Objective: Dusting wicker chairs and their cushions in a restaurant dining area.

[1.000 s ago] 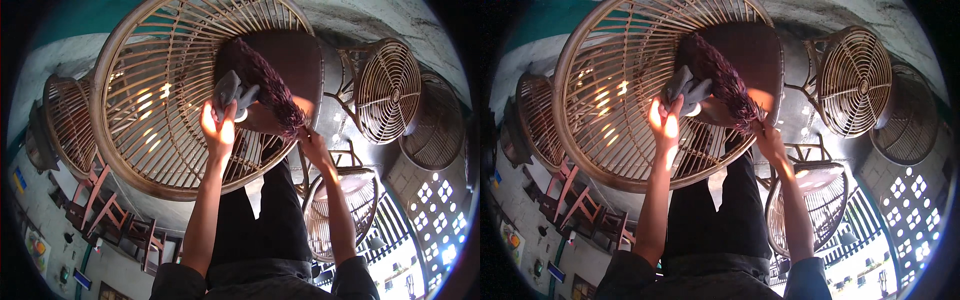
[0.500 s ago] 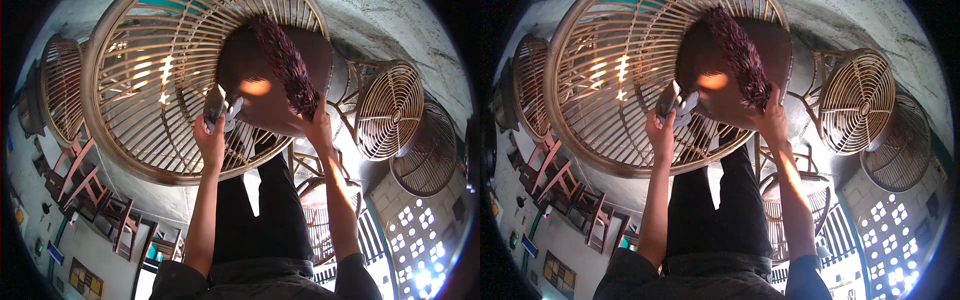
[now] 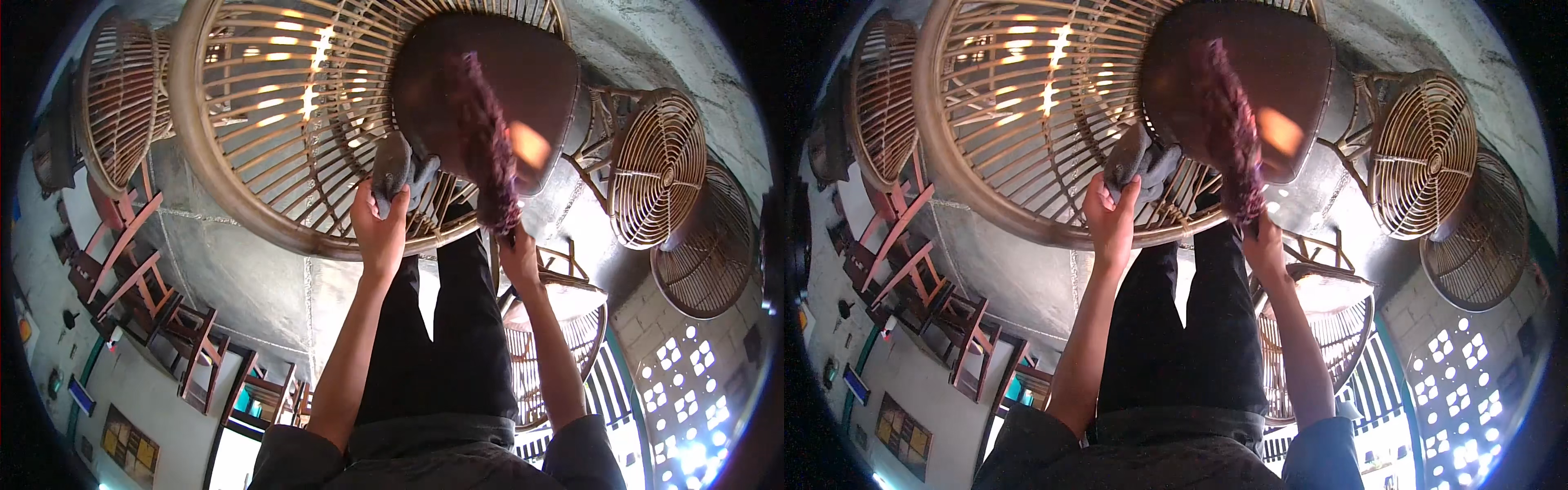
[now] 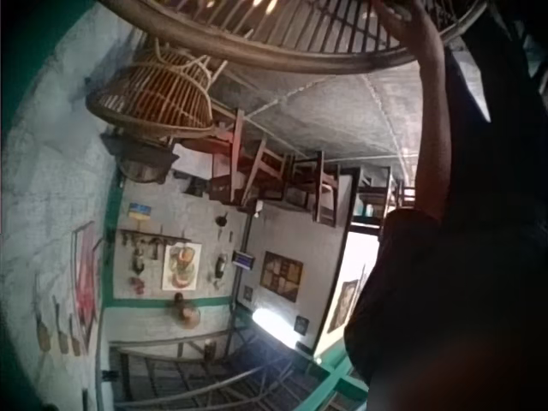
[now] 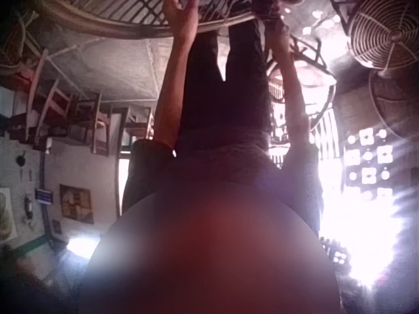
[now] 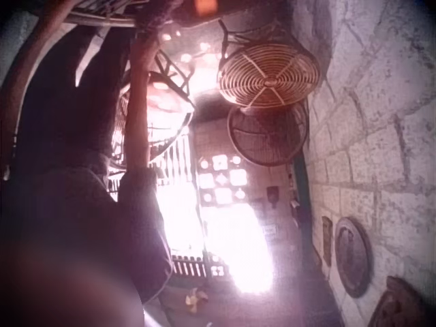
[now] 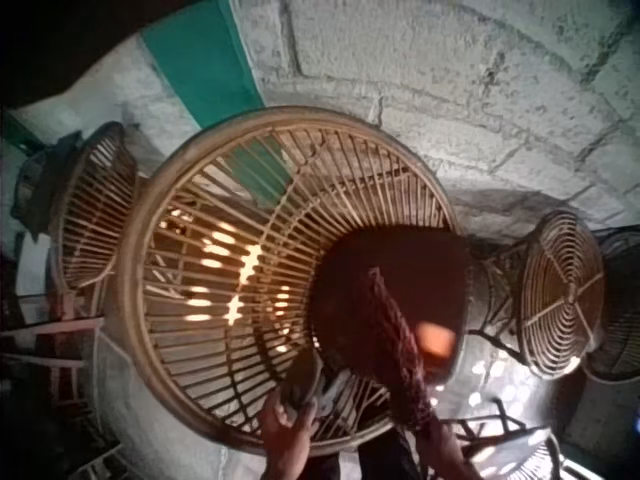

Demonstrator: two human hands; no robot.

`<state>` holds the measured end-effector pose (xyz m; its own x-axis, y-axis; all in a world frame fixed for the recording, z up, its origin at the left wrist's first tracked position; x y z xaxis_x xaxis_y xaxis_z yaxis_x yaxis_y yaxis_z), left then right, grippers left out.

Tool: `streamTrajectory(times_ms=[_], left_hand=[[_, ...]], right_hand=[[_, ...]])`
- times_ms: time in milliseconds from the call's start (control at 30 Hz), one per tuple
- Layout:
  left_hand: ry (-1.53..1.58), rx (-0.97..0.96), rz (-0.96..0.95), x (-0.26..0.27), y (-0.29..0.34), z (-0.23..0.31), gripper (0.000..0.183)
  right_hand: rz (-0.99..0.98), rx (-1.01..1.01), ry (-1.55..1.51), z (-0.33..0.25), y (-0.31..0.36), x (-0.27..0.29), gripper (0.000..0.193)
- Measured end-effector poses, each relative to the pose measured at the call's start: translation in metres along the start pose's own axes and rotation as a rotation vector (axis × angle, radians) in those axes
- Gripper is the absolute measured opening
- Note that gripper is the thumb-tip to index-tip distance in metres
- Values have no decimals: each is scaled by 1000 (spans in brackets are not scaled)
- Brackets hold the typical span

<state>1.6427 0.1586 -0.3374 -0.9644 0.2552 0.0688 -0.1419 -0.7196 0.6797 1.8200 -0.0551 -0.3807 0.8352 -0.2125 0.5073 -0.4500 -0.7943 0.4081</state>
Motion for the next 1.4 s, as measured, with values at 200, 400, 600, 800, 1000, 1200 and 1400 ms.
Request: streamTrajectory(times_ms=[200,400,600,800,1000,1200,1400], left_hand=[[-62,-31,-38,15,9,3,15],[-31,-69,-30,17,1,8,15],[-16,-112,-31,1,-19,25,14],[-11,-147,-23,-14,-35,43,16],[-55,-138,5,-42,-57,69,13],[-65,-158,9,-66,-78,86,14],[-121,-139,-3,-77,-79,86,18]], right_hand=[[-159,76,295,-18,29,-6,62],[-414,7,261,-15,-7,3,58],[-141,148,293,-36,-79,68,45],[-388,175,389,-64,-129,92,34],[-285,142,311,-54,-161,115,37],[-180,103,262,-53,-166,125,41],[-383,152,263,-40,-162,114,37]])
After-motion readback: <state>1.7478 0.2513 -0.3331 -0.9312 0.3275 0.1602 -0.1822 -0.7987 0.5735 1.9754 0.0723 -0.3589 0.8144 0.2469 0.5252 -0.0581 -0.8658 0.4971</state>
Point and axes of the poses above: each hand's wrist, its own y-axis away from the middle knuckle, its own x-axis out of the back of the hand, z = x × y, the point moved 9 cm from there along -y, towards the middle knuckle, and after that the axes turned 12 degrees about x, right-handed, at the moved point
